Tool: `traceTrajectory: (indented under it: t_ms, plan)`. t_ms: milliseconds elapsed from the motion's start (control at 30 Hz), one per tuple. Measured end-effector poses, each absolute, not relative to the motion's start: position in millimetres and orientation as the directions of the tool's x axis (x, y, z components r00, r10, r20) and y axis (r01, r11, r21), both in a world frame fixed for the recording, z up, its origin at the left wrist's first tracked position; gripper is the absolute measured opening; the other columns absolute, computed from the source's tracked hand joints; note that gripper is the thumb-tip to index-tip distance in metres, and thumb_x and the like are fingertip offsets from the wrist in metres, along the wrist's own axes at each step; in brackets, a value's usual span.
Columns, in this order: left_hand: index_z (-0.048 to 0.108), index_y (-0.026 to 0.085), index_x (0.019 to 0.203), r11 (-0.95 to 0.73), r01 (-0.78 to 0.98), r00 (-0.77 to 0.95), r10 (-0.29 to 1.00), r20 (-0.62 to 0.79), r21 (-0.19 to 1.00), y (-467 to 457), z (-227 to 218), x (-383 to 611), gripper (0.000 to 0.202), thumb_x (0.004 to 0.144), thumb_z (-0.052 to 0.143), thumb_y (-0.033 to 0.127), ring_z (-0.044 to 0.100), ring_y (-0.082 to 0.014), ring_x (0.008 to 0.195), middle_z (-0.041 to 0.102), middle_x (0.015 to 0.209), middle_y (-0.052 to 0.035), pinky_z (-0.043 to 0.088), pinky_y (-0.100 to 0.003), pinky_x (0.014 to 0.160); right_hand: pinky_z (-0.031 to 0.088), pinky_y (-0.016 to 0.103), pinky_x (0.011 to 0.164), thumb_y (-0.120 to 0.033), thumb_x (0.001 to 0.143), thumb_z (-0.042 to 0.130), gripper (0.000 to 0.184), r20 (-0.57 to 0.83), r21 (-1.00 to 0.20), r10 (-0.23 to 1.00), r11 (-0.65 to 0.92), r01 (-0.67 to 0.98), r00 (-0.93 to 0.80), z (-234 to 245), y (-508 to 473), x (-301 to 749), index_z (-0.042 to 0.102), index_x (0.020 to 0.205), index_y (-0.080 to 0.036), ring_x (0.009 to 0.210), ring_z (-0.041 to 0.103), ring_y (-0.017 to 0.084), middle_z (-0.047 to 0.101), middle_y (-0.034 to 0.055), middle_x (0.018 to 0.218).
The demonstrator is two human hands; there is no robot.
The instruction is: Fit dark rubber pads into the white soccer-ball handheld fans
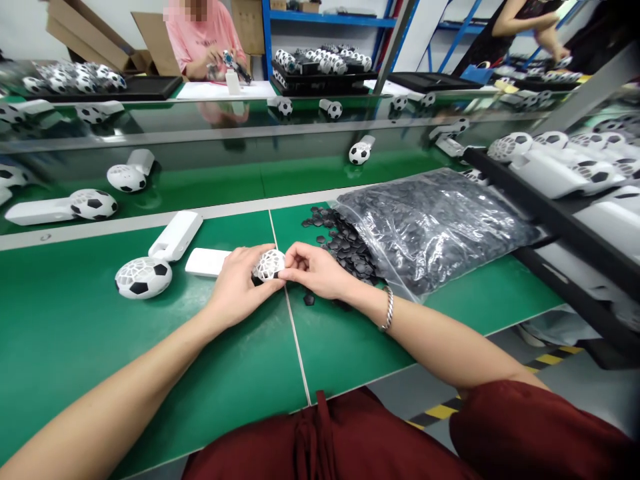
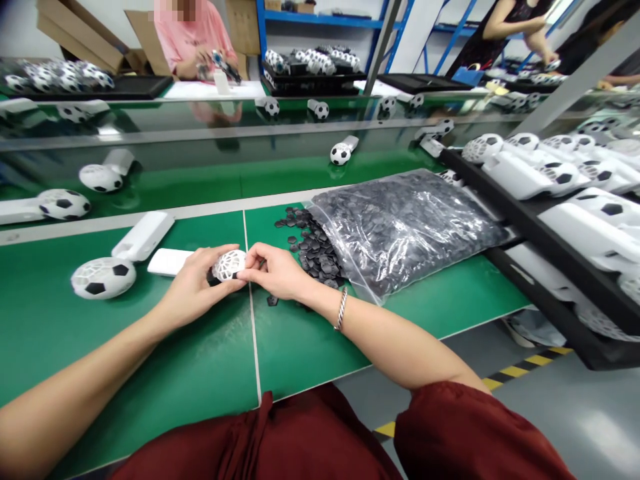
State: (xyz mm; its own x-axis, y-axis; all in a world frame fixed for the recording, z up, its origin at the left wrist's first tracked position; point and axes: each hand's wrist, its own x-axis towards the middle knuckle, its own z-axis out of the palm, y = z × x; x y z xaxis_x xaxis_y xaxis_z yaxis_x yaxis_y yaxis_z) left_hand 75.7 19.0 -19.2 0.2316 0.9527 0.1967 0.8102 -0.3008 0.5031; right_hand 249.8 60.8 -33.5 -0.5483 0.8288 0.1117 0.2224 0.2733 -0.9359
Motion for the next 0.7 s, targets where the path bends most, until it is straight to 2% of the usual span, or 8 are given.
traceTrajectory:
  t_ms: [67,133,233,300,400,500,567,700]
  plan:
    - [0.048,0.017,0.119,-0.33,0.804,0.262,0.943,0.204,0.495,18,-21,74,0.052,0.075,0.057,0.044,0.05,-0.0269,0.105,0.058,0.115,-0.0087,0.036,-0.046,0.094,0.042,0.023,0.06,-0.029,0.079,0.057,0.014,0.167,-0.842,0.837,0.396,0.366,-0.521,-29,70,259,0.052,0.076,-0.017,0.063,0.05,0.009,0.055,-0.0019,0.072]
    - [0.046,0.018,0.12,-0.358,0.797,0.293,0.934,0.206,0.487,19,-22,72,0.057,0.074,0.059,0.048,0.048,-0.0278,0.112,0.056,0.121,-0.0086,0.027,-0.05,0.102,0.043,0.027,0.068,-0.031,0.082,0.055,0.014,0.24,-0.649,0.877,0.465,0.603,-0.417,-25,83,271,0.056,0.081,-0.017,0.073,0.053,0.013,0.058,0.003,0.083]
    - [0.044,0.019,0.121,-0.396,0.779,0.348,0.918,0.19,0.486,22,-21,67,0.06,0.072,0.06,0.051,0.046,-0.027,0.116,0.054,0.124,-0.009,0.018,-0.051,0.107,0.043,0.033,0.073,-0.03,0.081,0.057,0.017,0.2,-0.36,0.945,0.318,0.877,-0.261,-25,101,289,0.06,0.091,-0.017,0.088,0.055,0.021,0.057,0.0107,0.098]
    - [0.044,0.02,0.123,-0.436,0.757,0.419,0.895,0.15,0.487,23,-18,64,0.058,0.074,0.059,0.048,0.044,-0.0266,0.118,0.053,0.124,-0.0091,0.017,-0.051,0.108,0.043,0.032,0.07,-0.031,0.081,0.057,0.017,0.135,-0.283,0.957,0.286,0.916,-0.257,-29,108,294,0.061,0.091,-0.018,0.09,0.055,0.024,0.058,0.0106,0.097]
    - [0.041,0.024,0.128,-0.424,0.771,0.438,0.895,0.087,0.474,20,-16,63,0.059,0.075,0.059,0.044,0.028,-0.031,0.128,0.043,0.135,-0.0092,0.019,-0.055,0.105,0.042,0.029,0.065,-0.027,0.079,0.059,0.009,0.124,-0.302,0.941,0.339,0.891,-0.316,-33,109,294,0.061,0.086,-0.021,0.086,0.056,0.021,0.06,0.0064,0.09]
    - [0.041,0.029,0.128,-0.288,0.842,0.282,0.956,0.082,0.456,12,-18,69,0.06,0.074,0.06,0.046,0.016,-0.0354,0.131,0.028,0.143,-0.009,0.023,-0.058,0.101,0.041,0.026,0.063,-0.019,0.077,0.06,0.004,0.125,-0.42,0.92,0.388,0.82,-0.371,-31,105,289,0.061,0.081,-0.019,0.073,0.057,0.016,0.062,0.003,0.079]
    - [0.04,0.028,0.128,-0.257,0.838,0.245,0.965,0.088,0.481,9,-20,74,0.059,0.075,0.059,0.046,0.016,-0.0335,0.131,0.034,0.139,-0.0095,0.025,-0.056,0.102,0.042,0.026,0.066,-0.016,0.077,0.06,0.005,0.144,-0.525,0.887,0.444,0.726,-0.439,-26,99,286,0.062,0.08,-0.018,0.07,0.057,0.013,0.063,0.0018,0.077]
    - [0.039,0.023,0.128,-0.341,0.733,0.383,0.922,0.058,0.589,14,-17,70,0.057,0.076,0.059,0.036,0.019,-0.0264,0.133,0.044,0.132,-0.007,0.023,-0.047,0.107,0.045,0.024,0.071,-0.017,0.08,0.057,0.007,0.217,-0.718,0.776,0.538,0.442,-0.592,-15,81,280,0.063,0.083,-0.018,0.075,0.058,0.011,0.065,0.0006,0.083]
